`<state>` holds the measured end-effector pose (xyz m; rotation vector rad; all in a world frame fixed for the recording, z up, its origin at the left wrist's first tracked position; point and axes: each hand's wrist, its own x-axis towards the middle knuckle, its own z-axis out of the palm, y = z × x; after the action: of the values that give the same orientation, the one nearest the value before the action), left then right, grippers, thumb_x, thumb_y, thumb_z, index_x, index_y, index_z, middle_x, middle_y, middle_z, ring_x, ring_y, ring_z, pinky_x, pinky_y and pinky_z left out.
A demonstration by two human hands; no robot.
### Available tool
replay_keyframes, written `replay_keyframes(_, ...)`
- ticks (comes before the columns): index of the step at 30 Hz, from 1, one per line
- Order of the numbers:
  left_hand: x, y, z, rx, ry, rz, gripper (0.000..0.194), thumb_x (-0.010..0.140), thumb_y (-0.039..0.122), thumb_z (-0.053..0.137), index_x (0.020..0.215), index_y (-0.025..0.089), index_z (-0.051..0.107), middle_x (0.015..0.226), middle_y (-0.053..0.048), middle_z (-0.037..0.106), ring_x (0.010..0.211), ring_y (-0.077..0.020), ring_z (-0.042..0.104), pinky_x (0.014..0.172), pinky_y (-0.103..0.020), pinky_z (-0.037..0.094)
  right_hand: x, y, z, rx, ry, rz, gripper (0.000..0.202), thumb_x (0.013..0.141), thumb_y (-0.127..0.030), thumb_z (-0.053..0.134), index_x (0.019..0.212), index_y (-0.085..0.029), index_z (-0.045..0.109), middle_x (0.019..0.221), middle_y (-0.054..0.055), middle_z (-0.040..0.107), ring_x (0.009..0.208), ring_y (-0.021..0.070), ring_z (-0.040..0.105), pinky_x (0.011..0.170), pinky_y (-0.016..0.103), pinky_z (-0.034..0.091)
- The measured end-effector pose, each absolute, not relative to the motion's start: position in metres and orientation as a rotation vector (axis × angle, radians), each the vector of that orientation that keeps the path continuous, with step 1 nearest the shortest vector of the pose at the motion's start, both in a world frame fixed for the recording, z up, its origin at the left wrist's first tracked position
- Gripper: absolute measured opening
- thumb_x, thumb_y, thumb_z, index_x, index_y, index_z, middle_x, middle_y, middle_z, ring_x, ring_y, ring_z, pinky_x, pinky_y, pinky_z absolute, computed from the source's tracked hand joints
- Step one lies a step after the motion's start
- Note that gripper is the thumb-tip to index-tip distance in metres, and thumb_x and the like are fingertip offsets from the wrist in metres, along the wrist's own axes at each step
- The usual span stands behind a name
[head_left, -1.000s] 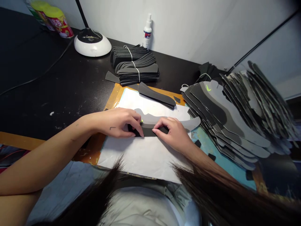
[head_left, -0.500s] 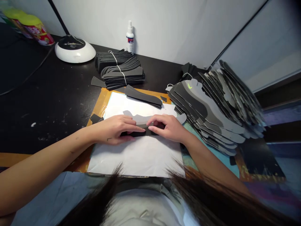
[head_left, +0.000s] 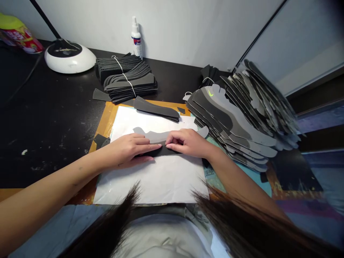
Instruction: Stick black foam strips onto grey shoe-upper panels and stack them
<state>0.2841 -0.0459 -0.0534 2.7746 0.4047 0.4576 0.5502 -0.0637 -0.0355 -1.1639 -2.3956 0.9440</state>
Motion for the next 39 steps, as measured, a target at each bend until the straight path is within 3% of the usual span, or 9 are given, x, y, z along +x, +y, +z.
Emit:
replay_keyframes(6,0.2859,-0.0450,-0.0507,2.748,0.400,0.443,0.037,0.103,0.022,0.040,0.136,0.020,0.058,0.082,-0.005,0.066,0.072,-0.0169,0.055,0.067,-0.027,0.043,0.5513,-0.0624,-0.0372,-1.147,-2.374,0.994,0.005,0.089,-0.021,0.063,0.086,-0.018,0.066,0.068,-0.003,0.060,0.063,0.0114,0.053,0.062,0.023,0.034)
replay_keyframes(19,0.2862,-0.0459,-0.0512,2.977,0.311,0.368,0.043,0.100,0.018,0.041,0.141,0.018,0.052,0.084,-0.006,0.064,0.070,-0.0180,0.051,0.066,-0.030,0.039,0.5535,-0.0602,-0.0400,-1.107,-2.378,0.986,0.006,0.088,-0.024,0.066,0.087,-0.019,0.068,0.066,-0.004,0.059,0.061,0.0114,0.052,0.061,0.023,0.034)
replay_keyframes(39,0.2883,-0.0494,-0.0476,3.062,0.340,0.246,0.046,0.098,0.018,0.042,0.143,0.026,0.050,0.080,-0.004,0.061,0.068,-0.0185,0.047,0.064,-0.030,0.035,0.5531,-0.0597,-0.0442,-1.094,-2.407,0.910,0.001,0.087,-0.020,0.066,0.087,-0.020,0.066,0.065,-0.004,0.056,0.063,0.0125,0.051,0.063,0.024,0.034)
